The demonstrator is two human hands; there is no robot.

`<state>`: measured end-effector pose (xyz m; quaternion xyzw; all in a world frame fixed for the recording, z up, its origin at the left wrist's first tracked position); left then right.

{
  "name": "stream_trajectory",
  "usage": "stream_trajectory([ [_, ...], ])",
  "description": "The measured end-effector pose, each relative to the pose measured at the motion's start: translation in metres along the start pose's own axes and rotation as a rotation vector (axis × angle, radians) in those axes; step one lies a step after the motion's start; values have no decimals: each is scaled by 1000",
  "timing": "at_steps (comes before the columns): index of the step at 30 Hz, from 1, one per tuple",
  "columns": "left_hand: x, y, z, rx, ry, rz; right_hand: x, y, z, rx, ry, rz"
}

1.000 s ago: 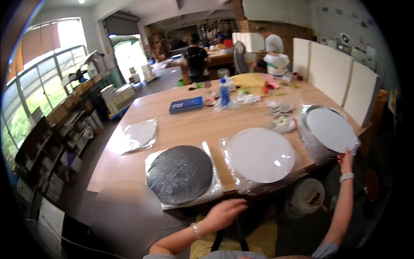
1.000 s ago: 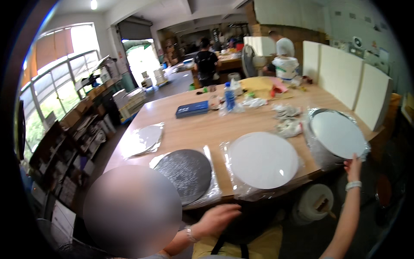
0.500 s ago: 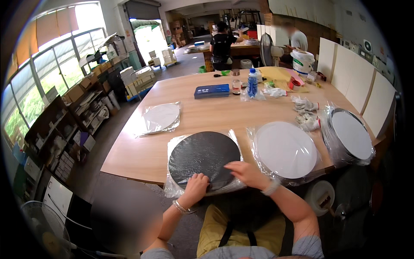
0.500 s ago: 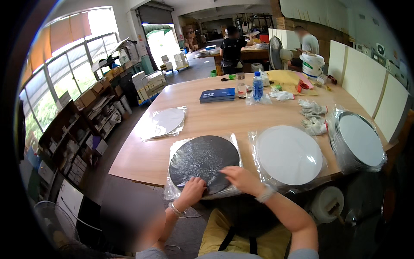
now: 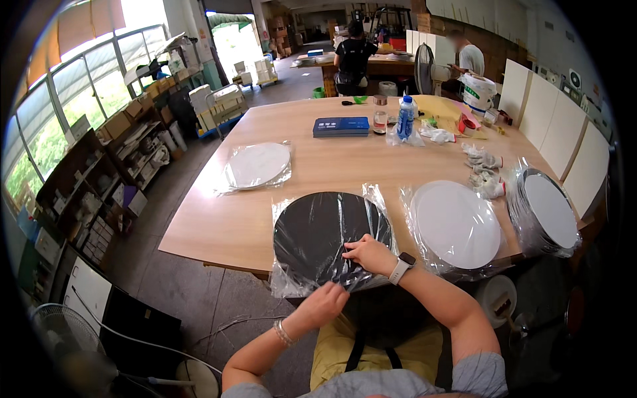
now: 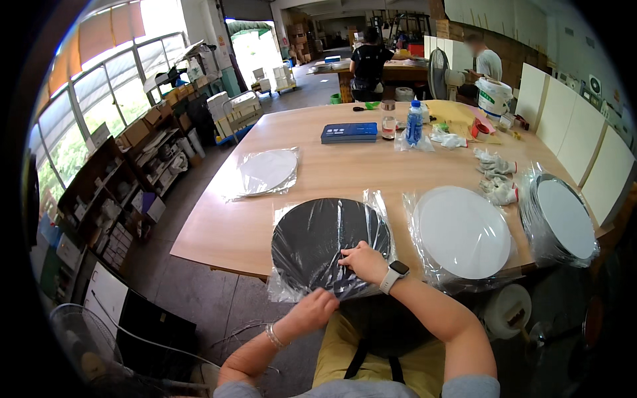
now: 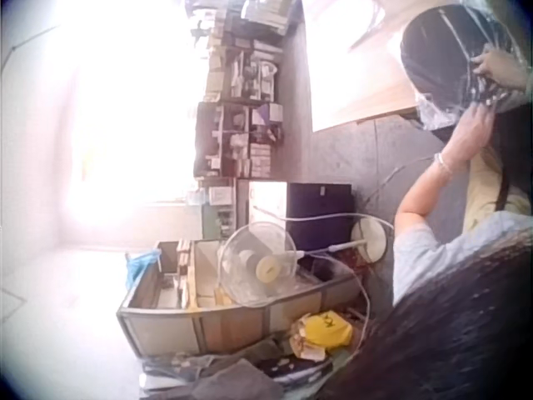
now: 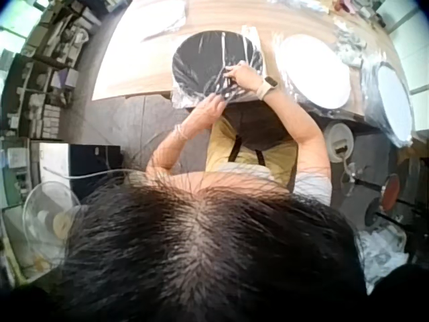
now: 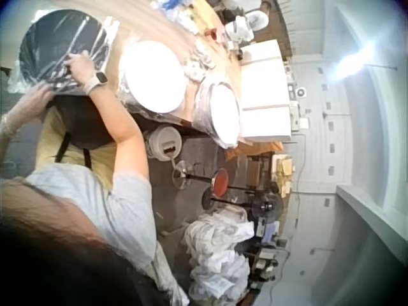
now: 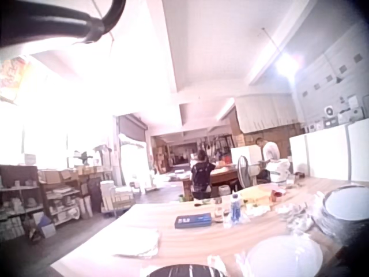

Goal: The person wraps round white plates in clear plastic film. They pick up a plate, place it on a black circular base, and smooth the plastic over the surface. The person repeats this process for multiple plates, stacking the wrapped items on the table.

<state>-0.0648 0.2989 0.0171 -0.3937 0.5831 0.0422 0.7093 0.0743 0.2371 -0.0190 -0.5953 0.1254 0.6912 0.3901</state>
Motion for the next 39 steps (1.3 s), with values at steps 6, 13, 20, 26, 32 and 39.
stream_trajectory([
  [6,-42,10,54,-442,-68,-161,-1,4,10,-91,29,28],
  [13,-26,49,9,-182,-4,-37,2,2,5,-33,12,62],
  [20,-4,89,-37,-426,-67,-130,6,3,12,-42,4,89],
  [26,-66,64,42,-754,256,-457,-47,24,21,-158,-309,-351],
  [32,26,5,74,-191,319,207,-32,65,48,-364,-145,-110],
  [39,25,-1,62,-276,112,305,-69,112,71,-447,120,-205],
])
Point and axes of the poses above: each hand's wrist, its own y-axis away from the middle knuckle, its own x-axis out of the palm, z = x × y, the point moved 9 cm from there along -y, towards the middle knuckle, and after that the axes turned 6 degrees about -z, right-handed, at the moved point
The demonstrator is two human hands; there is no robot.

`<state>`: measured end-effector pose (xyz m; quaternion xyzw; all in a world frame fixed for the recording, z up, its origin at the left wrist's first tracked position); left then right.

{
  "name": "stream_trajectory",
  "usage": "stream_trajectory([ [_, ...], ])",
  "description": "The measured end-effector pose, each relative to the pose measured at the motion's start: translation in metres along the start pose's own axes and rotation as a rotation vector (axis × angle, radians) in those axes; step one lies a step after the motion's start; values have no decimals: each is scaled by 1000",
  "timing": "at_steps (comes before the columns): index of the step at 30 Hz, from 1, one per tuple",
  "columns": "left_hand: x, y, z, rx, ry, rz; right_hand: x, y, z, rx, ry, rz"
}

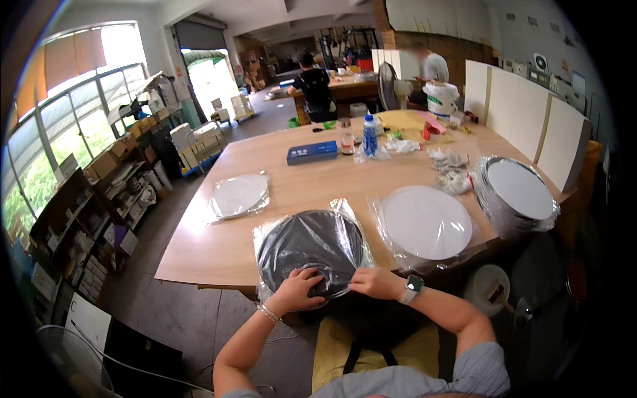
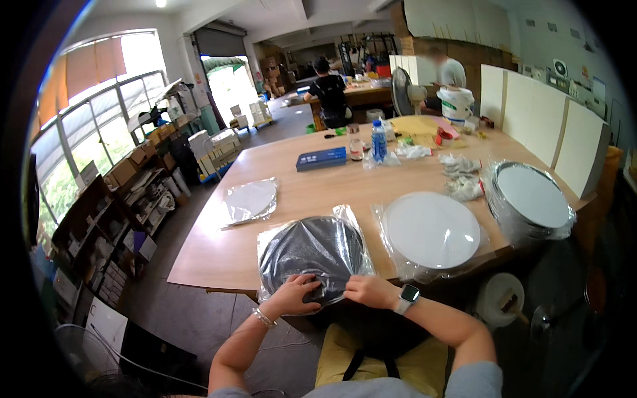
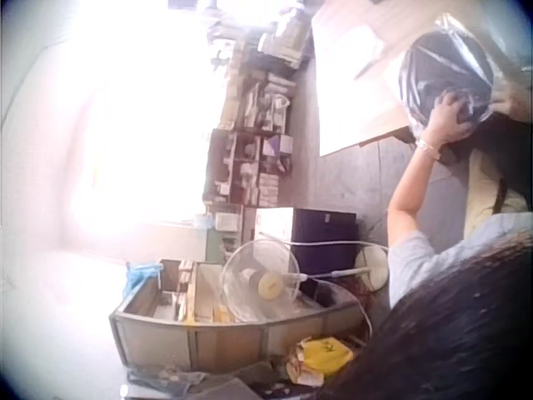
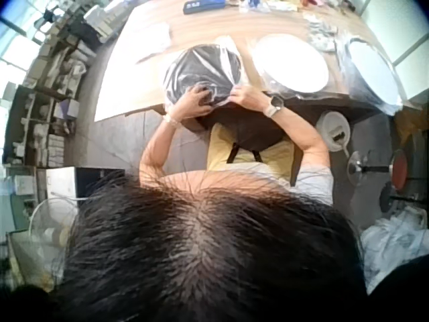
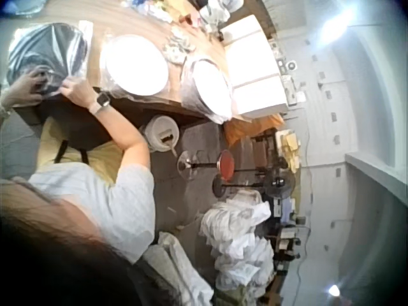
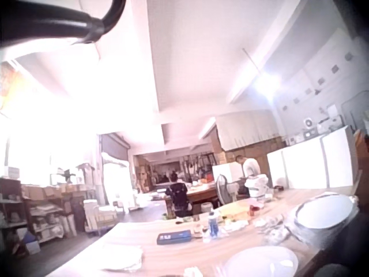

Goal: The person wraps round white plates in clear plastic film. They pick up a plate, place it on a black circular base, and smooth the plastic over the surface. The person repeats this process for multiple plates, stacking the wrapped items on the table.

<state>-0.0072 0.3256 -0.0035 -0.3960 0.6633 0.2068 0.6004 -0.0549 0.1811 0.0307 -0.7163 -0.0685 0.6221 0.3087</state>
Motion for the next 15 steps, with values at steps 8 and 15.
stream_trajectory([
  [8,1,1,-12,65,-29,-59,-35,3,1,158,157,-75],
  [15,-4,1,-18,18,-41,-81,-32,63,15,315,-27,63],
])
Point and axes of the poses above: each hand's wrist, its own y-axis away from the middle knuckle, its own x-axis out of the palm, z = x × y, the point moved 9 cm from there along -y, towards the middle knuckle, and after that the axes turned 6 degrees about -z, right-handed, at the moved point
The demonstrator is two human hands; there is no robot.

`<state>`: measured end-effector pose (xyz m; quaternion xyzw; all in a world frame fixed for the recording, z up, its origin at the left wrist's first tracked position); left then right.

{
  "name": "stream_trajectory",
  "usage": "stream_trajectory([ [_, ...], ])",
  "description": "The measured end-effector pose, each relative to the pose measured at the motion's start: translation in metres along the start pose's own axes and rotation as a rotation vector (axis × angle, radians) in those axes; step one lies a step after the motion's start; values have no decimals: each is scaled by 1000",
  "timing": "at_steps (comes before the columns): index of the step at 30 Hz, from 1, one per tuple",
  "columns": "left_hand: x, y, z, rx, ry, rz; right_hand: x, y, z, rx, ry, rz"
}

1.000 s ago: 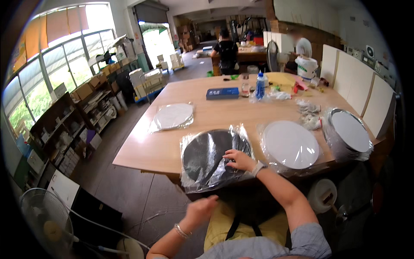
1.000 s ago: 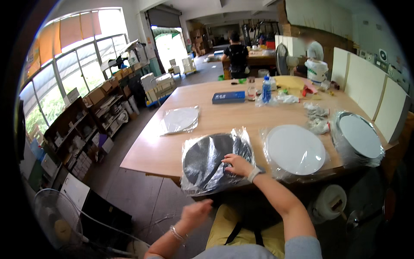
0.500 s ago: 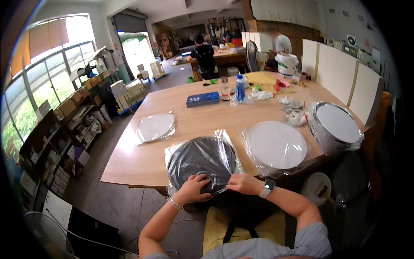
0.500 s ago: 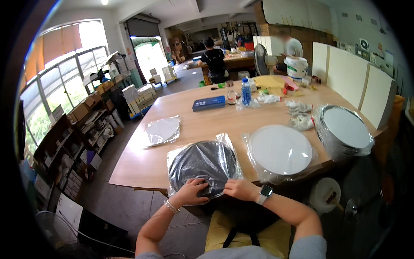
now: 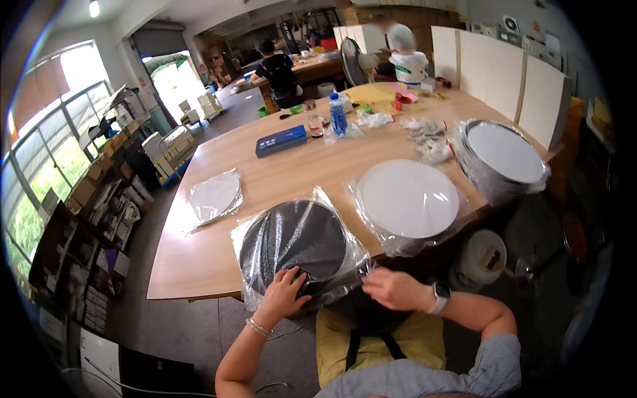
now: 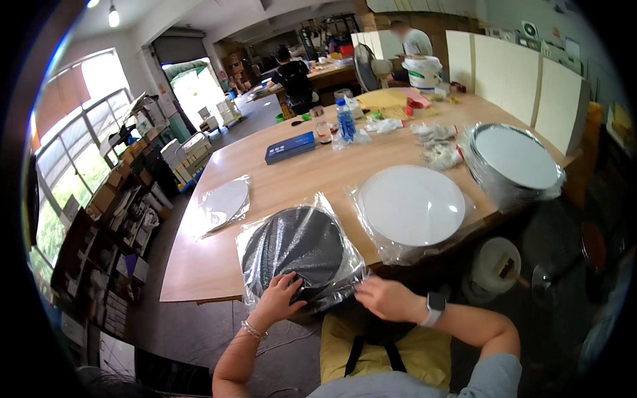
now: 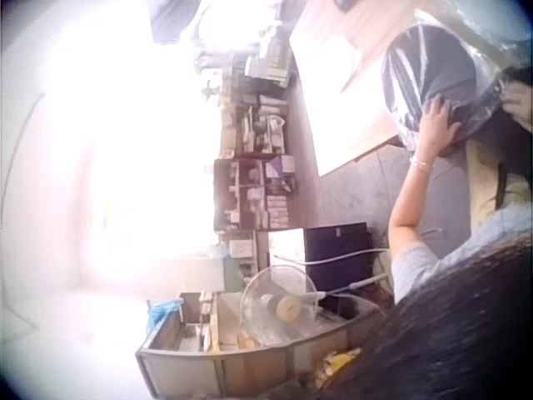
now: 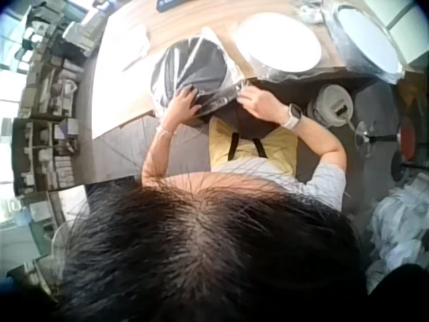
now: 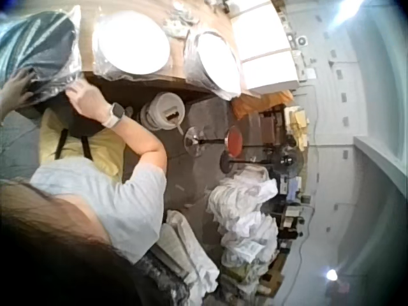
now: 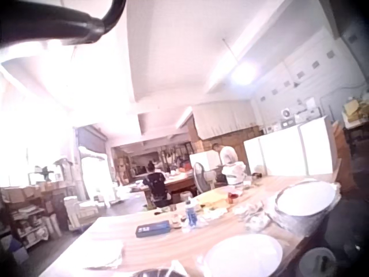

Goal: The person wraps round white plates in clear plastic film. They pick up a plate, place it on a black circular base, and smooth the plastic over the surface. The person repeats this process for multiple plates, stacking the wrapped items on the table.

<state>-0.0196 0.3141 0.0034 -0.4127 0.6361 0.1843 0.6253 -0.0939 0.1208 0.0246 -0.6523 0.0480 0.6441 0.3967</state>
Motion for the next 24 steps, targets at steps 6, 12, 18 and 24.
stream_trajectory([
  [6,3,-6,1,22,96,-5,55,-30,-23,56,-137,101],
  [12,-3,-14,23,-177,430,45,72,-44,-38,306,-351,-204],
  [18,-33,-1,-27,101,-277,-475,67,-48,-61,566,-361,-294],
  [24,3,-21,-60,70,75,-220,52,-61,-65,538,-533,-336],
])
Point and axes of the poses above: each hand's wrist, its own y-axis away from the middle knuckle, its own x-axis out of the palm, z = x × y, the point moved 9 cm from there along -y, towards the middle knuckle, and after that the axes turned 6 degrees about -z, right-handed, at the moved point
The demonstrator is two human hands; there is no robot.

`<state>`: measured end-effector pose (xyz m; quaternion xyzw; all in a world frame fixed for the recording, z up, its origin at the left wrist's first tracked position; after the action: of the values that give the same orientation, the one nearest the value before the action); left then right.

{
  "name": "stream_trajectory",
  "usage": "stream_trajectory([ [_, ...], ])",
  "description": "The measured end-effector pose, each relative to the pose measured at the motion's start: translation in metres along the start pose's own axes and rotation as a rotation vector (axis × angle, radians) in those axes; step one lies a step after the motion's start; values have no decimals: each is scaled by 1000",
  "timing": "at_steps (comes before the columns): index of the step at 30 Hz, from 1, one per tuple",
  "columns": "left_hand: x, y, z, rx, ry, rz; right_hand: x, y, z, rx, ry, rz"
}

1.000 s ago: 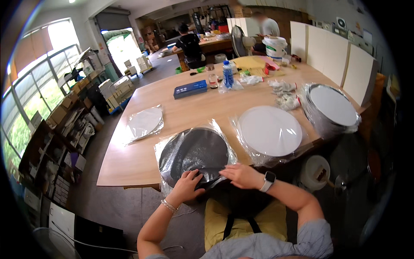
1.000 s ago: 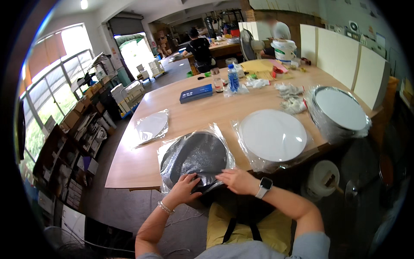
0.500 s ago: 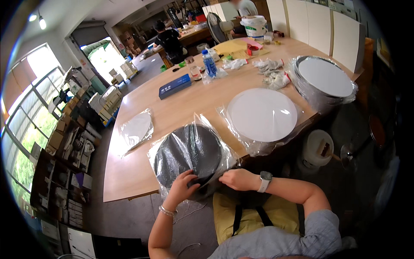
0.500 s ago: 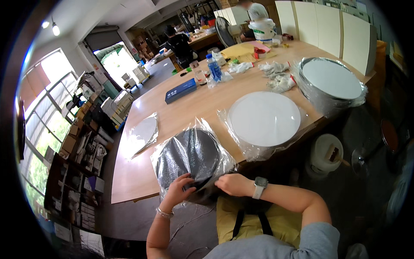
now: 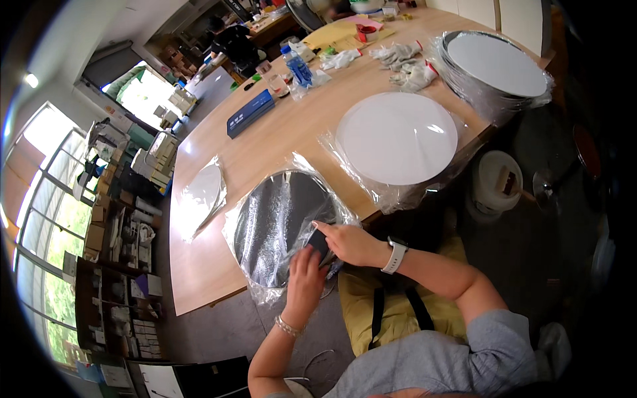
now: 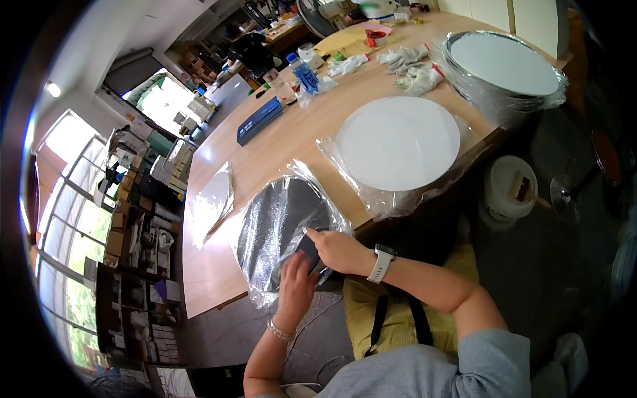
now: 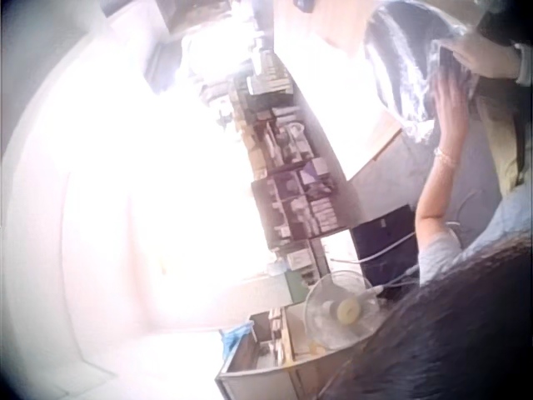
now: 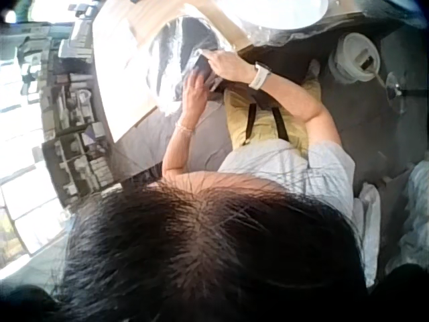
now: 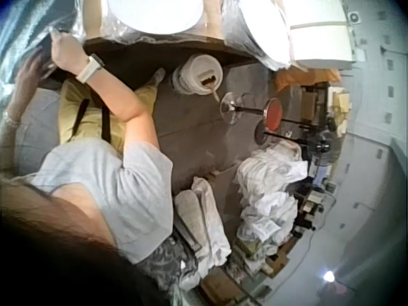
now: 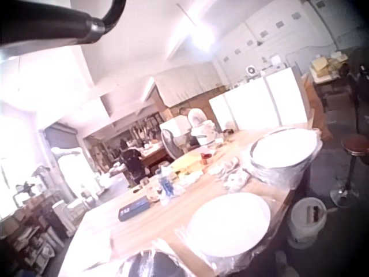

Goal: The person wraps round white plates in clear plastic film. They pick up a plate, place it on a black circular base, and smooth the plastic over the surface. The person repeats this process for multiple plates, stacking the wrapped items on the table.

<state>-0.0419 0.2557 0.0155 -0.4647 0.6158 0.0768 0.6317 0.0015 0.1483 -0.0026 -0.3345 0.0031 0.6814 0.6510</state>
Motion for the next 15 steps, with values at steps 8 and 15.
stream_trajectory([
  [8,9,-8,37,-182,-20,105,0,17,-11,-7,-10,-27],
  [15,13,-11,51,-233,82,196,-8,28,-15,-6,-78,-89],
])
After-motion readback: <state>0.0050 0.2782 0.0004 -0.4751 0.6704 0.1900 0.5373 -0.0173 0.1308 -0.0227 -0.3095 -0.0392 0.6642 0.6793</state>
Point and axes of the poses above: each hand's wrist, its own y-axis away from the middle knuckle, its own x-axis out of the palm, z = x × y, the point moved 9 cm from there along -y, towards the middle knuckle, and after that the axes turned 6 degrees about -z, right-handed, at the moved point
